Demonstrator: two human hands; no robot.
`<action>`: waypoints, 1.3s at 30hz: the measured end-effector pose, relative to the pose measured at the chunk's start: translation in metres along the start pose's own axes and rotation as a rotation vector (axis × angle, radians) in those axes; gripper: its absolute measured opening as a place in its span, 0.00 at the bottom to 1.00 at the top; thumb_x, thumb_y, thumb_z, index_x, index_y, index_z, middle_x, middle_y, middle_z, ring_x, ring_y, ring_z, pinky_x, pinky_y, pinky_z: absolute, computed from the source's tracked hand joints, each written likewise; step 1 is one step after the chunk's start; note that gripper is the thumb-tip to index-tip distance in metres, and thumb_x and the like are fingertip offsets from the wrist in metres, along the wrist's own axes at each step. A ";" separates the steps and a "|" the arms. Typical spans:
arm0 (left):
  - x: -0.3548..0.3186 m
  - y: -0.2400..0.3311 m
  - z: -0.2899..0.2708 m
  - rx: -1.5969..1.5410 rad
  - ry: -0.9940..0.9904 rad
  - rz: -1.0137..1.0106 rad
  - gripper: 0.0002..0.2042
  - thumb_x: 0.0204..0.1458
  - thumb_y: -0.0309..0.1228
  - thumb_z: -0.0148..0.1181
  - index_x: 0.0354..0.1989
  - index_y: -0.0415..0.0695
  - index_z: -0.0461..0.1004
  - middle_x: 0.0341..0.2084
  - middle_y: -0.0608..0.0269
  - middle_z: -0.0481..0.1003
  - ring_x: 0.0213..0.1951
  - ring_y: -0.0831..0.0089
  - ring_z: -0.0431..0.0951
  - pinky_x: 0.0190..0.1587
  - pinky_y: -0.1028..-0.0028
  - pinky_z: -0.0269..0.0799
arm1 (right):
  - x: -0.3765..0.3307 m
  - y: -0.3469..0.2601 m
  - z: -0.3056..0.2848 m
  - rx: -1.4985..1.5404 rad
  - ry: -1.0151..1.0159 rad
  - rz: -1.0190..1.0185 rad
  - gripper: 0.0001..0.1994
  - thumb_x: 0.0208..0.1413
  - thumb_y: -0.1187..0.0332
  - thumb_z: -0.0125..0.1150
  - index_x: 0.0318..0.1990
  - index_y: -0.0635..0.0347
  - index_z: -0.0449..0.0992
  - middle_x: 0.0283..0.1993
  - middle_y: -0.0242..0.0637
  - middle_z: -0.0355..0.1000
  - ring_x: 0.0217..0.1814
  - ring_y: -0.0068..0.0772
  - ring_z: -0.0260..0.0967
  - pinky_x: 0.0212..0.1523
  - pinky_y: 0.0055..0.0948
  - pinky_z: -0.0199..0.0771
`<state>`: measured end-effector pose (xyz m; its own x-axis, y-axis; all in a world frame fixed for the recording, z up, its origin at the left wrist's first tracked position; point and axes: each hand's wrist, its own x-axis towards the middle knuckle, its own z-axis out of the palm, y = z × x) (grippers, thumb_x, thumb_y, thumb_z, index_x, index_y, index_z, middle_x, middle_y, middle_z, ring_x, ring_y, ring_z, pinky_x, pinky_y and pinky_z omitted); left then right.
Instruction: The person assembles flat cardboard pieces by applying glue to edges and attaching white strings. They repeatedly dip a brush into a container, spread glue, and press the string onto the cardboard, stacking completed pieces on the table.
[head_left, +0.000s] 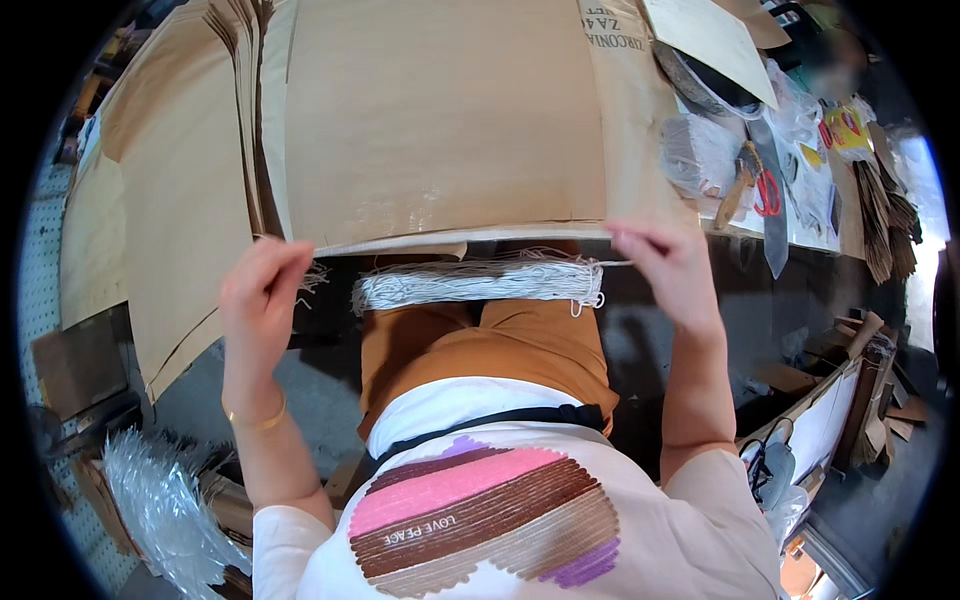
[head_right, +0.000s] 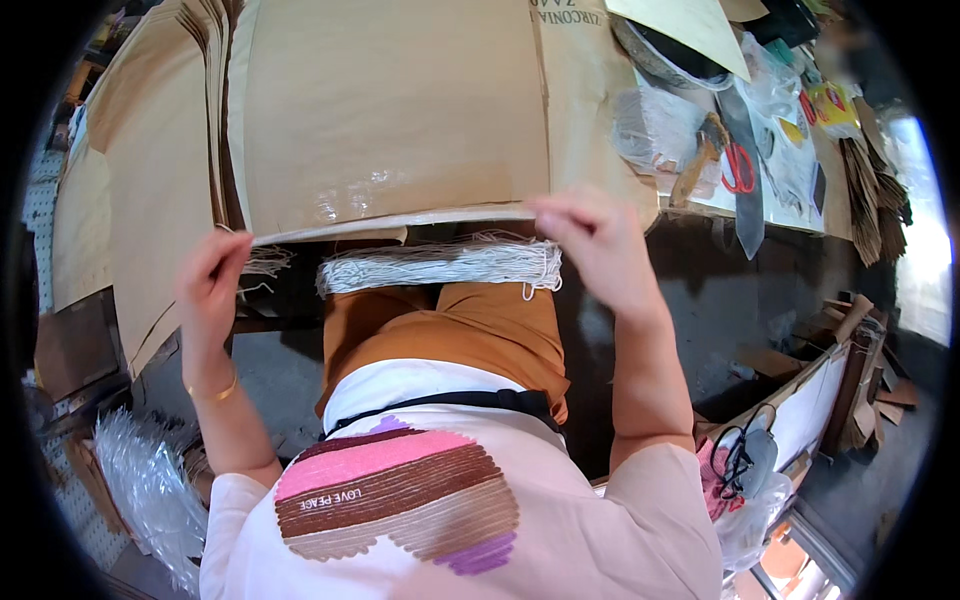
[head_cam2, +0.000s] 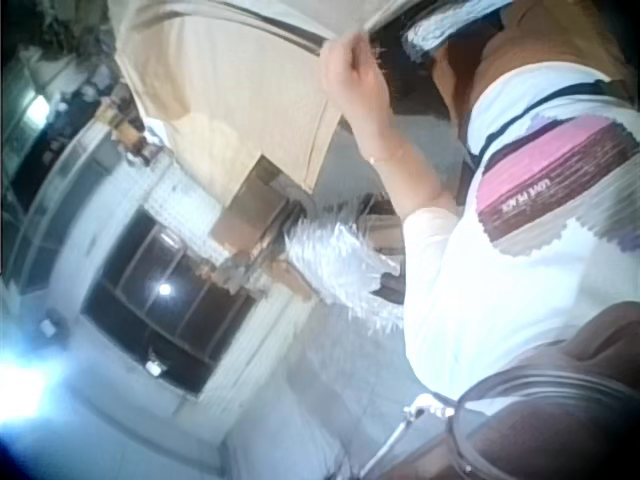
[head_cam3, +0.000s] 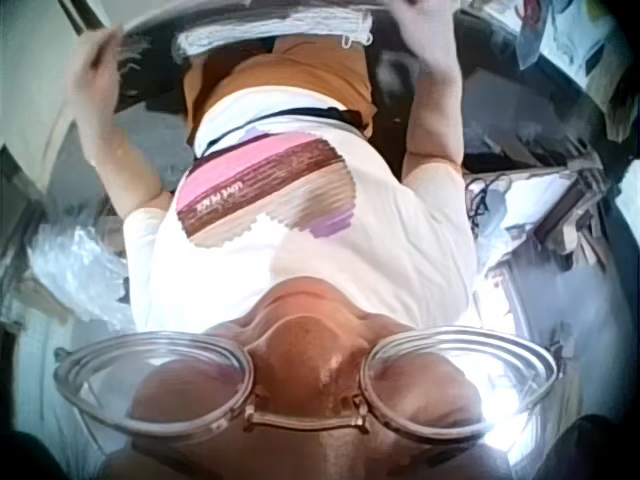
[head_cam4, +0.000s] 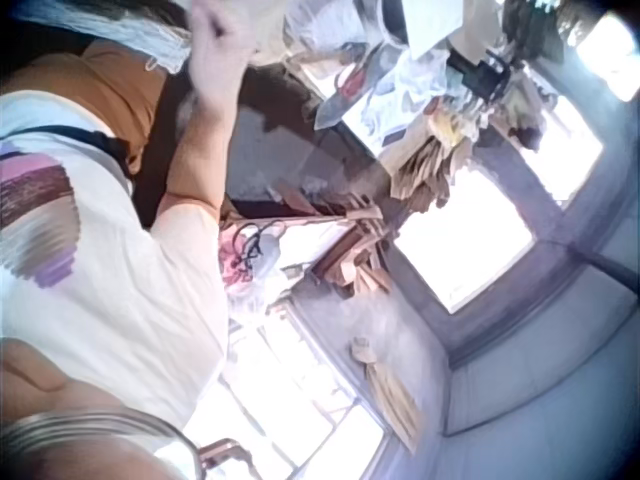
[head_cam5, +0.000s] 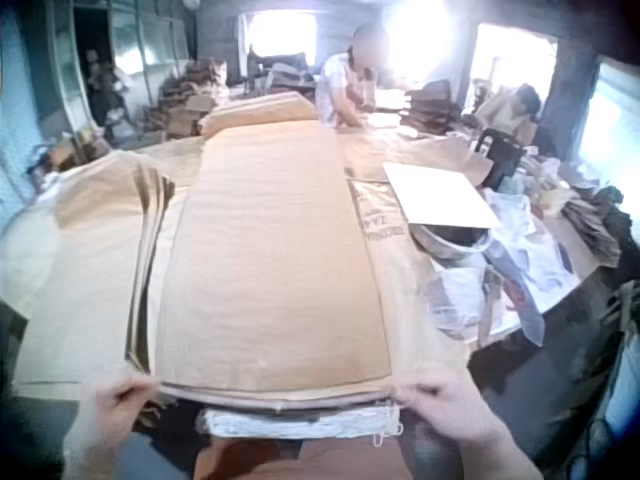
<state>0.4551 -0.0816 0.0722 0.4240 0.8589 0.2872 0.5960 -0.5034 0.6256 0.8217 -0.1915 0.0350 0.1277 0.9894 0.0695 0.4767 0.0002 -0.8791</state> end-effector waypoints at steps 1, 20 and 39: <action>0.008 -0.013 0.010 0.020 0.019 -0.023 0.02 0.47 0.19 0.61 0.30 0.35 0.75 0.18 0.59 0.68 0.22 0.73 0.67 0.25 0.76 0.62 | 0.011 0.005 -0.003 0.023 0.011 0.116 0.06 0.51 0.75 0.60 0.36 0.64 0.80 0.29 0.35 0.74 0.30 0.23 0.69 0.32 0.23 0.69; 0.010 -0.066 0.067 0.567 0.216 0.126 0.04 0.45 0.20 0.60 0.29 0.39 0.72 0.29 0.58 0.71 0.32 0.59 0.73 0.36 0.66 0.71 | 0.047 0.061 0.025 0.210 -0.072 0.398 0.10 0.41 0.78 0.63 0.25 0.61 0.65 0.26 0.32 0.64 0.30 0.26 0.61 0.30 0.24 0.63; 0.020 -0.087 0.070 0.145 -0.042 -0.298 0.10 0.50 0.30 0.62 0.27 0.35 0.72 0.26 0.53 0.70 0.27 0.58 0.73 0.31 0.64 0.69 | 0.070 0.060 0.076 -0.351 0.187 0.052 0.05 0.48 0.71 0.65 0.28 0.62 0.75 0.27 0.37 0.71 0.29 0.35 0.70 0.30 0.31 0.69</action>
<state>0.4596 -0.0276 -0.0274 0.2423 0.9672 0.0756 0.7875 -0.2416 0.5670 0.7928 -0.1111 -0.0487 0.2999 0.9433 0.1424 0.7293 -0.1305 -0.6716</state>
